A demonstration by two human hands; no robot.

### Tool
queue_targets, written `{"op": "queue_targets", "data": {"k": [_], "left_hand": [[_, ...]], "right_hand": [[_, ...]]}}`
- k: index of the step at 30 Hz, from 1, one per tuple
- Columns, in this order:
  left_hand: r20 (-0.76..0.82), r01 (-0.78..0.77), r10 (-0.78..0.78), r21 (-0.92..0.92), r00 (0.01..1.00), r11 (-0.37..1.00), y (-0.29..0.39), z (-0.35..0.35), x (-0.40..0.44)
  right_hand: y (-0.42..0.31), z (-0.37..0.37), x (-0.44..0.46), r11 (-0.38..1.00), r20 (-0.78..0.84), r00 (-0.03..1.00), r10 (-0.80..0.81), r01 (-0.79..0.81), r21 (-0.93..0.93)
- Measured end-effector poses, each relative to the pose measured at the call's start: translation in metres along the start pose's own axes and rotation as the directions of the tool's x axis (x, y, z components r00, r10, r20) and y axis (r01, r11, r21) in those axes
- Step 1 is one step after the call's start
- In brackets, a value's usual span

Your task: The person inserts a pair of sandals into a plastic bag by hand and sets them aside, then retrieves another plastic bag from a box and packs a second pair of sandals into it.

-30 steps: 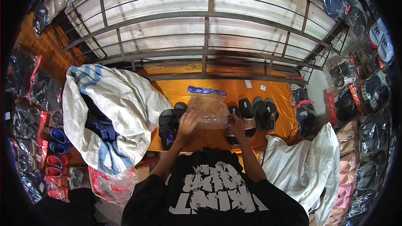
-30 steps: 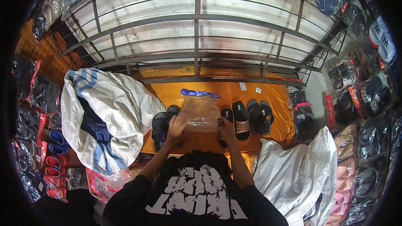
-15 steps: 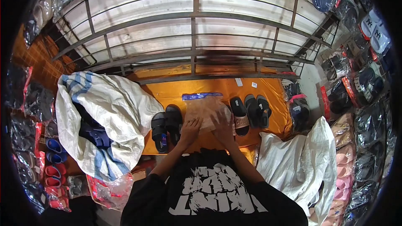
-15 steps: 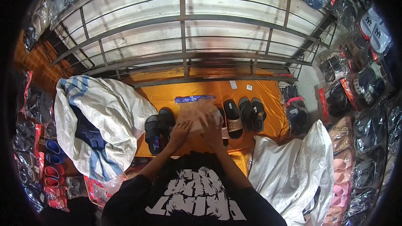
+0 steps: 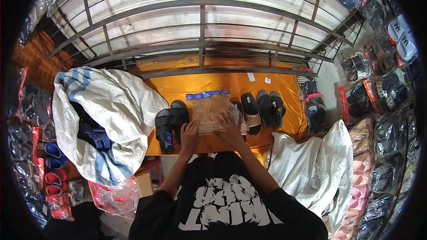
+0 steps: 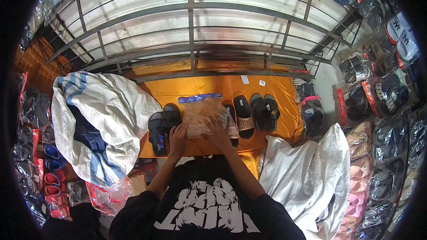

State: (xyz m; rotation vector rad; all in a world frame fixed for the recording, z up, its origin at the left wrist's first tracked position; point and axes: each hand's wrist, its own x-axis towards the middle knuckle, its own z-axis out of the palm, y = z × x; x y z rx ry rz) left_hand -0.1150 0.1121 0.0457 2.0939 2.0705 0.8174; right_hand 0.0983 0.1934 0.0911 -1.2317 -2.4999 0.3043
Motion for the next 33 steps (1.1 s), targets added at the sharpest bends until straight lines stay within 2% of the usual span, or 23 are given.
{"op": "queue_targets", "data": {"k": [4,7,11,13,15,17,19,20,21,22,23,25,27,29,33], "left_hand": [[0.018,0.029,-0.028,-0.078,0.999,0.997,0.032,-0.011,0.006],[-0.007,0.066,-0.067,-0.087,0.998,0.994,0.033,-0.012,0.008],[0.073,0.111,-0.109,-0.023,0.991,0.994,0.042,-0.015,0.006],[0.108,0.106,-0.104,-0.012,0.989,0.994,0.049,-0.013,0.01],[0.106,0.016,-0.016,0.005,0.994,1.0,0.062,-0.007,0.012],[0.112,0.028,-0.025,-0.025,0.993,0.999,0.07,-0.003,0.01],[0.084,0.076,-0.068,-0.094,0.994,0.993,0.074,-0.005,0.012],[0.079,0.109,-0.103,-0.072,0.992,0.991,0.071,-0.012,0.012],[0.07,0.096,-0.092,-0.066,0.993,0.993,0.067,-0.014,0.013],[0.024,0.107,-0.109,0.049,0.994,0.993,0.062,-0.016,0.01],[-0.015,0.124,-0.124,0.166,0.992,0.978,0.059,-0.017,0.006],[0.014,0.118,-0.122,0.146,0.992,0.982,0.063,-0.009,-0.007],[0.002,0.078,-0.08,0.199,0.997,0.977,0.075,0.005,-0.002],[0.046,0.06,-0.07,0.191,0.996,0.98,0.082,0.02,0.002],[0.041,0.112,-0.116,0.09,0.992,0.99,0.087,0.038,0.015]], "right_hand": [[0.016,0.013,0.002,1.0,0.142,0.99,-0.007,0.004,0.021],[0.018,-0.007,0.001,0.995,0.111,0.991,-0.069,0.06,0.082],[0.011,-0.016,-0.013,0.979,0.004,0.99,-0.142,0.14,0.148],[0.018,-0.011,-0.016,0.976,0.009,0.993,-0.114,0.11,0.19],[0.037,-0.012,-0.017,0.973,0.004,0.996,-0.093,0.09,0.211],[0.061,-0.012,-0.022,0.971,0.002,0.998,-0.069,0.067,0.23],[0.092,-0.011,-0.027,0.987,-0.003,0.998,-0.063,0.063,0.149],[0.112,-0.011,-0.028,0.987,-0.014,0.998,-0.065,0.066,0.145],[0.132,-0.011,-0.029,0.994,-0.055,0.998,0.035,-0.029,0.109],[0.144,-0.012,-0.03,0.988,-0.095,0.986,0.138,-0.13,0.082],[0.151,-0.01,-0.031,0.986,-0.098,0.984,0.147,-0.138,0.095],[0.152,-0.017,-0.039,0.967,-0.116,0.977,0.176,-0.15,0.204],[0.144,-0.018,-0.033,0.977,-0.173,0.977,0.127,-0.093,0.19],[0.144,-0.019,-0.026,0.985,-0.211,0.975,0.069,-0.033,0.168],[0.158,-0.022,-0.023,0.957,-0.146,0.985,0.096,-0.051,0.285]]}}
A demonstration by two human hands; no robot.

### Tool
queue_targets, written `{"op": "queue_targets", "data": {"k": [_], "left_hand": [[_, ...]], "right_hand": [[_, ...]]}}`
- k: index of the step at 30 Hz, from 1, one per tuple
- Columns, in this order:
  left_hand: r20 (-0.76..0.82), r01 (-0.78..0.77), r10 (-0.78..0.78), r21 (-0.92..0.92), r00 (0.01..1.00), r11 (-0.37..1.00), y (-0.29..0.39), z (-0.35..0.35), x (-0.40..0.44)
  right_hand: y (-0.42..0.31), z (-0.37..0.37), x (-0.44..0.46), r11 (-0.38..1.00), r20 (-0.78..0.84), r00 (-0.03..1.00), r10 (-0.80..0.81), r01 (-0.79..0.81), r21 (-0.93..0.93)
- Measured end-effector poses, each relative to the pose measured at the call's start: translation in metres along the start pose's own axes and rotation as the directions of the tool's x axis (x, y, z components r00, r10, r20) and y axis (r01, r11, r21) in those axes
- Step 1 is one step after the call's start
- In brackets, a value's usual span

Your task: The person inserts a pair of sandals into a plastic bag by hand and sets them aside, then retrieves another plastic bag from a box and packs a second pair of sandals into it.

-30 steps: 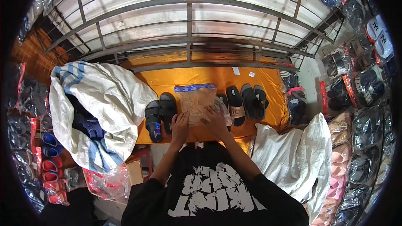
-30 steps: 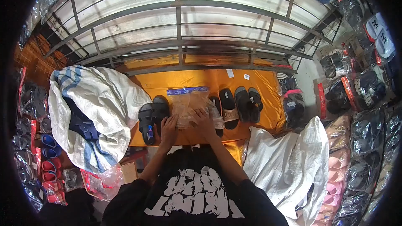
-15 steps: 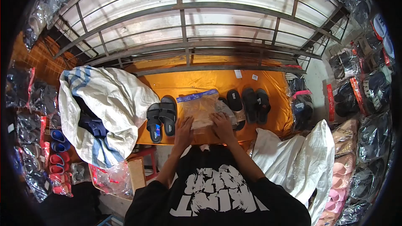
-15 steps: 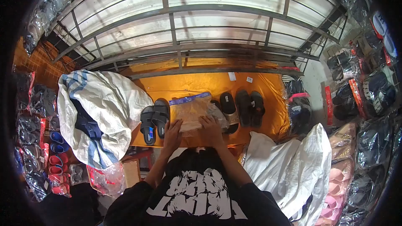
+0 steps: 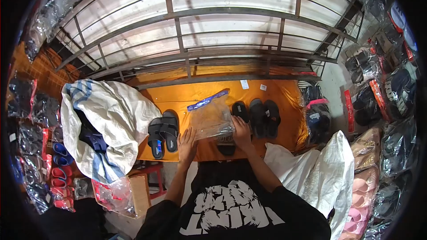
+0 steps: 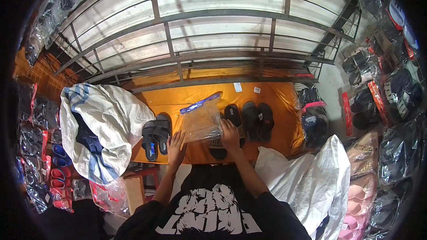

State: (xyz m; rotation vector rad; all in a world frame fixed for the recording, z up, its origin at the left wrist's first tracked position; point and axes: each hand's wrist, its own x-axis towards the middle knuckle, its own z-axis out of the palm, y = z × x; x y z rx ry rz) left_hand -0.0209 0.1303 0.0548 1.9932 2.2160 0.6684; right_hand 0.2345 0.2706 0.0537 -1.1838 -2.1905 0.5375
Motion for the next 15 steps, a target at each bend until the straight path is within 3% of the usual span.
{"op": "queue_targets", "data": {"k": [5,7,10,15], "left_hand": [[0.039,0.041,-0.041,0.004,0.998,0.999,-0.001,0.018,0.005],[0.053,0.077,-0.076,-0.005,0.996,0.997,-0.001,0.026,0.005],[0.068,0.115,-0.114,-0.014,0.991,0.993,0.001,0.041,0.002],[0.034,0.122,-0.12,-0.088,0.992,0.989,0.02,0.05,0.01]], "right_hand": [[0.028,-0.006,-0.005,1.0,0.126,0.992,0.005,-0.003,-0.018],[0.032,-0.013,-0.009,0.99,0.339,0.931,0.137,-0.114,-0.087],[0.044,-0.016,-0.026,0.972,0.471,0.852,0.23,-0.22,-0.076],[0.077,-0.007,-0.07,0.965,0.388,0.886,0.254,-0.26,-0.039]]}}
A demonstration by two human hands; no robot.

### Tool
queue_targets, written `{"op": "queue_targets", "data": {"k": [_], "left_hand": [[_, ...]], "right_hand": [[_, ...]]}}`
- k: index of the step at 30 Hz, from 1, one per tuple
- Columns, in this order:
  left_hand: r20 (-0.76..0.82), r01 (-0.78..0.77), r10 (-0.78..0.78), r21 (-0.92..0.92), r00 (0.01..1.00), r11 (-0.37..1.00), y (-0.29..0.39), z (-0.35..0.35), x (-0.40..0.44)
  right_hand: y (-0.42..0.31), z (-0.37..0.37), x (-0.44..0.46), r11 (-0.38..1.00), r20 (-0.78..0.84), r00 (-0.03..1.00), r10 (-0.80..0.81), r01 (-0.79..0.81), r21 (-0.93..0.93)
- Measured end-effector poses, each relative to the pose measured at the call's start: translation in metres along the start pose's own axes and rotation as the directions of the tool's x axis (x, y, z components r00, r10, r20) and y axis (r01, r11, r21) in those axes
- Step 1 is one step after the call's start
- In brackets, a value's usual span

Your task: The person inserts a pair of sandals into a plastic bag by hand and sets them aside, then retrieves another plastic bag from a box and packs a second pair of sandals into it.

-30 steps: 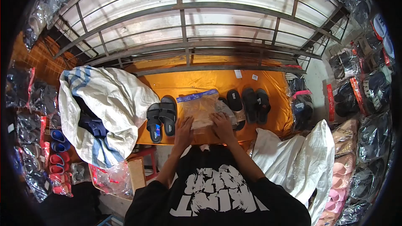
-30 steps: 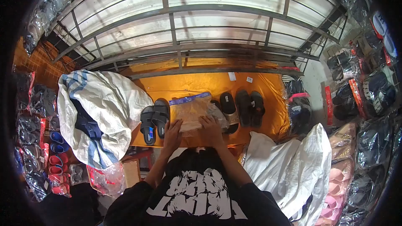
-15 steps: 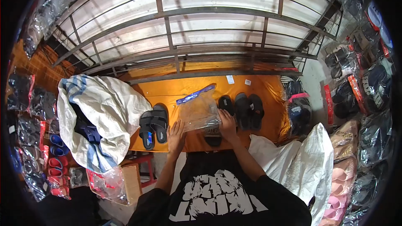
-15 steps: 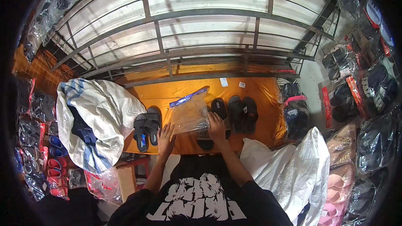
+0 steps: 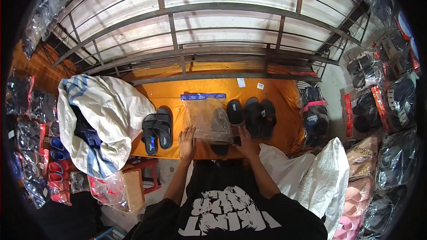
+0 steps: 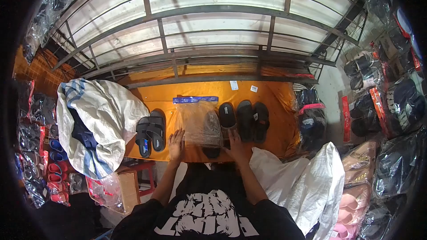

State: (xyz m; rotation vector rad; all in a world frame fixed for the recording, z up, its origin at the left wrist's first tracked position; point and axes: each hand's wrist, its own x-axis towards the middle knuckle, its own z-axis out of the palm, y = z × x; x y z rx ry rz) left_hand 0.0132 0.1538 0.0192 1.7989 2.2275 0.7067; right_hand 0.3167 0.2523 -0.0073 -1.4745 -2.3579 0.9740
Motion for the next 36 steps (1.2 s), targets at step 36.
{"op": "queue_targets", "data": {"k": [36], "left_hand": [[-0.104,0.131,-0.126,0.045,0.987,0.99,-0.045,-0.018,-0.05]], "right_hand": [[-0.011,0.028,0.053,0.958,0.153,0.987,-0.056,0.096,-0.272]]}}
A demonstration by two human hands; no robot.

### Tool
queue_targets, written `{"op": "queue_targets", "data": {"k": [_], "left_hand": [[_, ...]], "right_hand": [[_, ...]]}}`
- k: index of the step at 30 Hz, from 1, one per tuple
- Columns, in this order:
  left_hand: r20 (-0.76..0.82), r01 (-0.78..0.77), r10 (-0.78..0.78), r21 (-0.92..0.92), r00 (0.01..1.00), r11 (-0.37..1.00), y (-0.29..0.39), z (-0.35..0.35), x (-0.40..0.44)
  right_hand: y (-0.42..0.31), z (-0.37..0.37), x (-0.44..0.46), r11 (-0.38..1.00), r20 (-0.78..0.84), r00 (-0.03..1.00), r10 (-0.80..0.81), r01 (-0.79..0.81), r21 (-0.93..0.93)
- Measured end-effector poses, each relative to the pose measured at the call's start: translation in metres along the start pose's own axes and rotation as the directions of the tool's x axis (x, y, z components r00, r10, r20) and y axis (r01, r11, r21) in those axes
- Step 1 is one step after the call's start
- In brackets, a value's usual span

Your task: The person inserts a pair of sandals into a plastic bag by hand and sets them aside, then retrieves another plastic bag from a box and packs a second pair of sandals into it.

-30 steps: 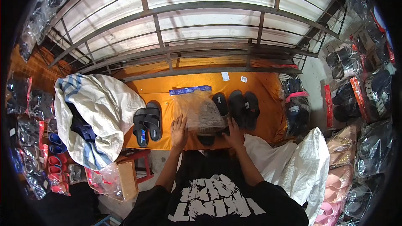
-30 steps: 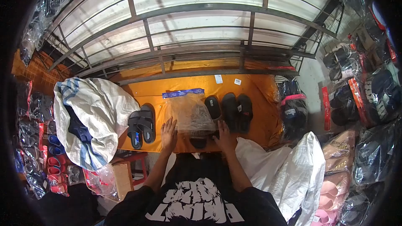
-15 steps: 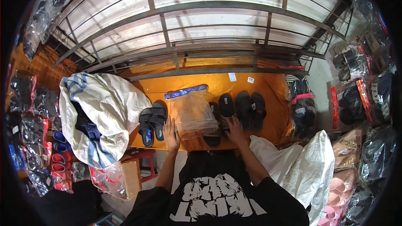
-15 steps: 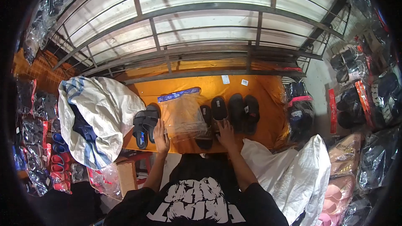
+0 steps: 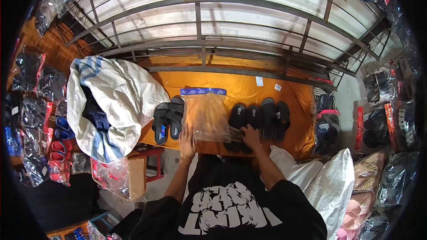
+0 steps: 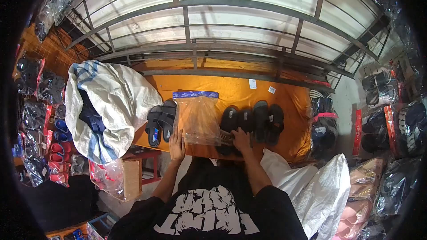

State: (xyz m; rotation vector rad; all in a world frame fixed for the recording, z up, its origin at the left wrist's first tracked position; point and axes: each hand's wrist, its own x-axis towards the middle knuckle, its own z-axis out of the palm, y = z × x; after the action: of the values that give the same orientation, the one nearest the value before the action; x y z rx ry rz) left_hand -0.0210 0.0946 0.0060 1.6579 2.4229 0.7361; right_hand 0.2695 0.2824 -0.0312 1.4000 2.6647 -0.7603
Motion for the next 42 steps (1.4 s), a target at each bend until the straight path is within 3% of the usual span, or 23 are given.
{"op": "queue_targets", "data": {"k": [1,4,5,7,10,15,17,18,19,21,22,23,25,26,28,35,37,41,42], "left_hand": [[0.004,0.008,-0.008,-0.003,1.0,1.0,0.001,0.0,0.002],[0.036,0.003,-0.004,0.017,0.999,1.0,-0.002,-0.002,0.009],[0.035,0.007,-0.008,0.014,0.999,1.0,-0.002,-0.001,0.01],[-0.011,-0.013,0.013,-0.01,1.0,1.0,-0.004,-0.001,0.016],[-0.057,0.007,-0.011,-0.062,0.998,0.998,0.0,-0.006,0.023],[-0.049,-0.034,0.032,-0.031,0.998,0.999,0.002,-0.01,0.024],[-0.049,-0.043,0.041,-0.03,0.998,0.999,0.001,-0.004,0.023],[-0.017,-0.037,0.037,-0.027,0.999,0.999,0.001,-0.001,0.021],[0.014,-0.031,0.031,-0.023,0.999,0.999,0.003,0.002,0.021],[0.018,-0.017,0.017,-0.016,1.0,1.0,0.006,0.009,0.018],[0.024,-0.004,0.004,-0.003,1.0,1.0,0.006,0.011,0.017],[0.023,0.0,0.0,-0.001,1.0,1.0,0.005,0.012,0.016],[0.075,-0.022,0.02,0.035,0.997,0.999,0.003,0.016,0.014],[0.087,-0.063,0.058,0.053,0.995,0.997,0.002,0.017,0.012],[0.12,-0.068,0.063,0.039,0.991,0.997,0.003,0.016,0.009],[0.189,-0.151,0.149,-0.002,0.971,0.989,-0.006,0.01,-0.007],[0.305,-0.118,0.11,0.009,0.946,0.993,-0.001,0.004,-0.01],[0.283,-0.14,0.144,-0.037,0.948,0.99,0.003,-0.007,-0.02],[0.286,-0.118,0.128,-0.051,0.95,0.992,0.004,-0.007,-0.021]], "right_hand": [[-0.002,-0.004,-0.004,0.991,-0.015,0.996,0.092,-0.09,0.094],[-0.009,-0.019,-0.014,0.966,-0.131,0.98,0.15,-0.117,0.23],[-0.013,-0.023,-0.017,0.967,-0.129,0.981,0.148,-0.116,0.226],[-0.028,-0.037,-0.018,0.911,-0.318,0.918,0.235,-0.094,0.401],[-0.053,-0.057,-0.016,0.865,-0.439,0.852,0.284,-0.031,0.5],[-0.049,-0.043,-0.003,0.781,-0.518,0.733,0.44,-0.028,0.624],[-0.035,-0.023,-0.003,0.743,-0.41,0.754,0.513,-0.15,0.652],[-0.021,-0.008,-0.001,0.656,-0.228,0.805,0.548,-0.244,0.714],[-0.018,-0.005,-0.007,0.66,-0.232,0.804,0.547,-0.244,0.71],[-0.015,0.005,-0.018,0.572,-0.076,0.861,0.503,-0.265,0.776],[-0.009,0.007,-0.022,0.779,-0.117,0.905,0.41,-0.28,0.561],[-0.007,0.012,-0.024,0.779,-0.113,0.907,0.406,-0.279,0.561],[-0.017,0.001,-0.034,0.942,-0.262,0.925,0.274,-0.203,0.268],[-0.021,-0.006,-0.037,0.943,-0.259,0.927,0.27,-0.2,0.267],[-0.023,-0.015,-0.032,0.987,-0.262,0.959,0.112,-0.138,-0.086],[-0.008,-0.012,0.009,0.999,-0.161,0.986,0.044,-0.044,0.005],[-0.004,-0.004,0.019,0.988,-0.209,0.966,-0.152,0.15,-0.029],[-0.003,0.003,0.025,0.995,-0.182,0.979,-0.097,0.088,-0.054],[0.001,0.004,0.026,0.994,-0.147,0.988,-0.044,0.057,0.088]]}}
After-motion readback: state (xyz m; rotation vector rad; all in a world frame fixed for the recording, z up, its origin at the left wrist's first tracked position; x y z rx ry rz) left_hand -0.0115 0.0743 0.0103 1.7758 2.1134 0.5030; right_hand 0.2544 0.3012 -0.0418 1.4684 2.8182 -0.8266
